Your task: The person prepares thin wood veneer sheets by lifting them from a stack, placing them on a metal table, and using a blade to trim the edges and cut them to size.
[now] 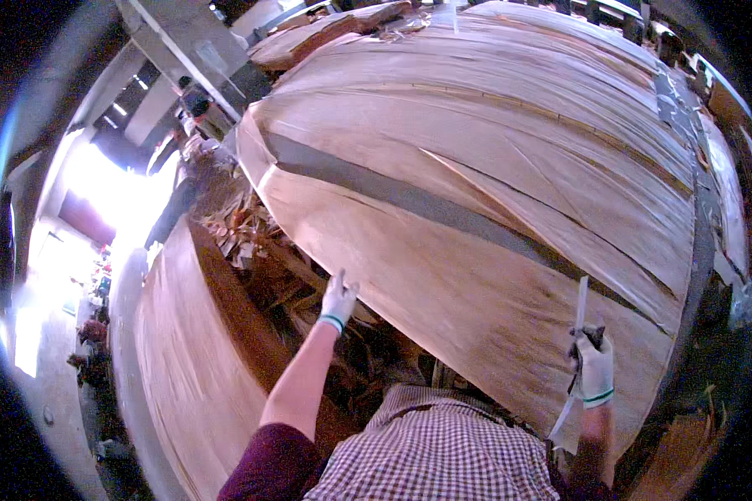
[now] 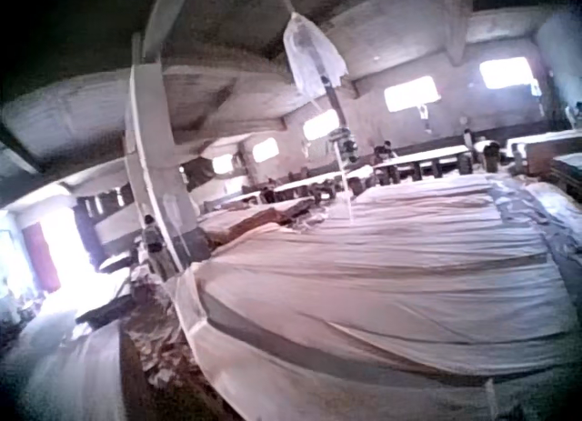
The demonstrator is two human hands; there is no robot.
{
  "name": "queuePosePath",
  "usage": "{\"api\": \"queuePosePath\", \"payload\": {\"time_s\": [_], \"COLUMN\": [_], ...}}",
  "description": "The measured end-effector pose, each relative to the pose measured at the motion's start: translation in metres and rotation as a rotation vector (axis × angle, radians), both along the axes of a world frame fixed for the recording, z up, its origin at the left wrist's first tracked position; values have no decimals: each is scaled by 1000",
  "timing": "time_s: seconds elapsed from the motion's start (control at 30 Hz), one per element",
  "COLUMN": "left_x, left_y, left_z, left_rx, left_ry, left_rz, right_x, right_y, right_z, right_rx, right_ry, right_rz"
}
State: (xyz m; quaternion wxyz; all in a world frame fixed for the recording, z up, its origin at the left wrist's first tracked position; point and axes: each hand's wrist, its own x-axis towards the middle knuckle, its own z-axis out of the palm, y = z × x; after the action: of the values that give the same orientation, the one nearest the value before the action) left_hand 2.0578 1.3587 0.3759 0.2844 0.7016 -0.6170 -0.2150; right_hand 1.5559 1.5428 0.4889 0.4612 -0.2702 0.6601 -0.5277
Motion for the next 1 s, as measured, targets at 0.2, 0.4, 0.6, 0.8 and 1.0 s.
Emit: {"api": "queuePosePath", "payload": {"time_s": [0.2,0.4,0.6,0.8,1.0], "left_x": [65,71,10,-19,29], "left_y": [-168,-243,-252,-300,-337], "left_z": [-12,-39,-42,-9,11], "left_rx": [163,198,93,150,-137], "left_ry": [-355,-410,-403,-296,-629], "left_rz": [143,36,31,-251,-203], "right_x": [78,183,228,249,261], "right_y": [-6,-34,-61,-98,-101], "right_z": [-18,0,18,23,34], "right_rx": [66,169,236,200,295], "right_ry": [83,-28,-31,20,33], "right_rz": [-226,-243,-262,-230,-251]}}
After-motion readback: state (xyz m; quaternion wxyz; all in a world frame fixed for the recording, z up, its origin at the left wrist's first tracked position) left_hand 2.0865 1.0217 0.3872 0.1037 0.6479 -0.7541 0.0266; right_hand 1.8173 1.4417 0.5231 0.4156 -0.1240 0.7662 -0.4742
